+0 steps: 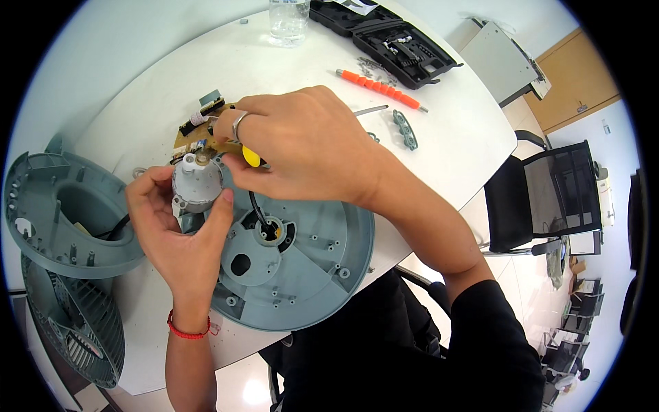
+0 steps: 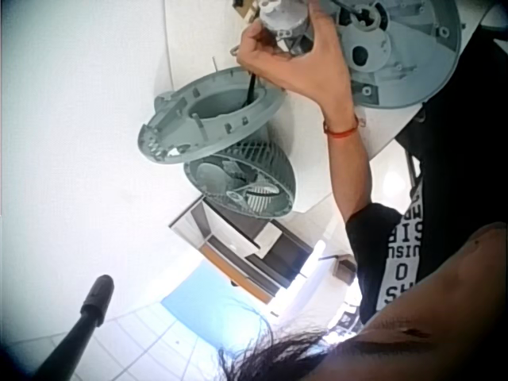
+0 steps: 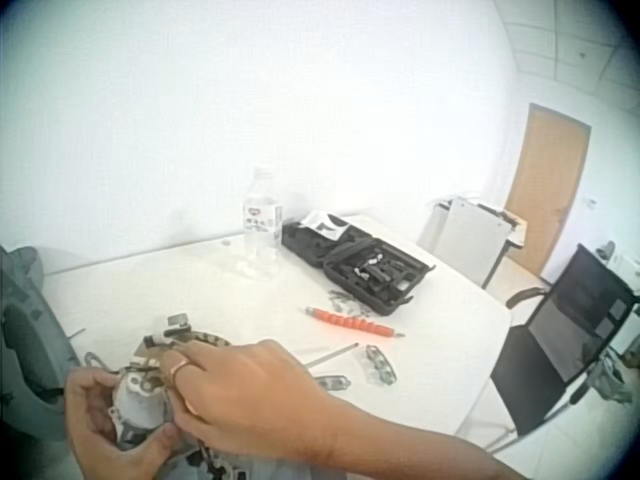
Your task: The person uses a screwdriver to tighten screws on a small white component attached to a fan base. They connect wires to a circuit board and secure the component with screws. The person handles the fan base, circuit board, and small white component throughout the task.
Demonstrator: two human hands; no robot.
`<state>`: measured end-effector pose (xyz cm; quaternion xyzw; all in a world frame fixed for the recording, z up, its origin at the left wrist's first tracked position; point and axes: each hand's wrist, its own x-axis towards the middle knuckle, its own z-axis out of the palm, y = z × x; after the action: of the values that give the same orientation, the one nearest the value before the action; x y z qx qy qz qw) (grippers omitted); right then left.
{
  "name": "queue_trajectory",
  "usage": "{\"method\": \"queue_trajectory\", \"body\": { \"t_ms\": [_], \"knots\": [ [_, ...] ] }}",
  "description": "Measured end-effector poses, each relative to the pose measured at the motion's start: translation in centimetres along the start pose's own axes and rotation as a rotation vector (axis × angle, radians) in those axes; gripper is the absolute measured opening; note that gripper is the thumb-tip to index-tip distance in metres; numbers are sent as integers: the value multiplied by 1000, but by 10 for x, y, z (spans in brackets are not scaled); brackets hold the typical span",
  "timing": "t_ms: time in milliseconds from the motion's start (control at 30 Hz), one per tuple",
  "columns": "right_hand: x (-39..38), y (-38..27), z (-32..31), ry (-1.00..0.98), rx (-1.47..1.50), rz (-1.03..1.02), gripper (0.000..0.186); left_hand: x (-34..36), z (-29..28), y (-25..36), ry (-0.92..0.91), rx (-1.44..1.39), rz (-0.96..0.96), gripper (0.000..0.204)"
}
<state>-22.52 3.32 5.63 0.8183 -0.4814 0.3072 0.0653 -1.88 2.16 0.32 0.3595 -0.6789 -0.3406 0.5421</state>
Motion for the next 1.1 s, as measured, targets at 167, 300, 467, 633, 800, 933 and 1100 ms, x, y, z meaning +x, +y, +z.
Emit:
{"method": "queue_trajectory", "body": {
  "t_ms": [167,300,467,633,800,933,1100],
  "knots": [
    [0,-1,-1,-18,-8,1,28,0,0,-1,4,4,5,62],
    [0,-2,-1,-23,-11,13,29,0,1,0,5,-2,-3,61],
    [1,-1,-1,-32,-4,10,29,0,1,1,3,-8,-16,61],
    [1,-3,-1,-12,-1,6,26,-1,0,0,3,-1,-7,61],
    [0,-4,-2,31,7,6,31,-1,0,-1,8,-13,-7,61],
    [1,13,-23,193,-52,-50,31,-1,0,1,-1,2,-20,61],
    [-3,74,-89,466,-235,-121,30,-1,1,-1,0,39,-11,62]
  ]
}}
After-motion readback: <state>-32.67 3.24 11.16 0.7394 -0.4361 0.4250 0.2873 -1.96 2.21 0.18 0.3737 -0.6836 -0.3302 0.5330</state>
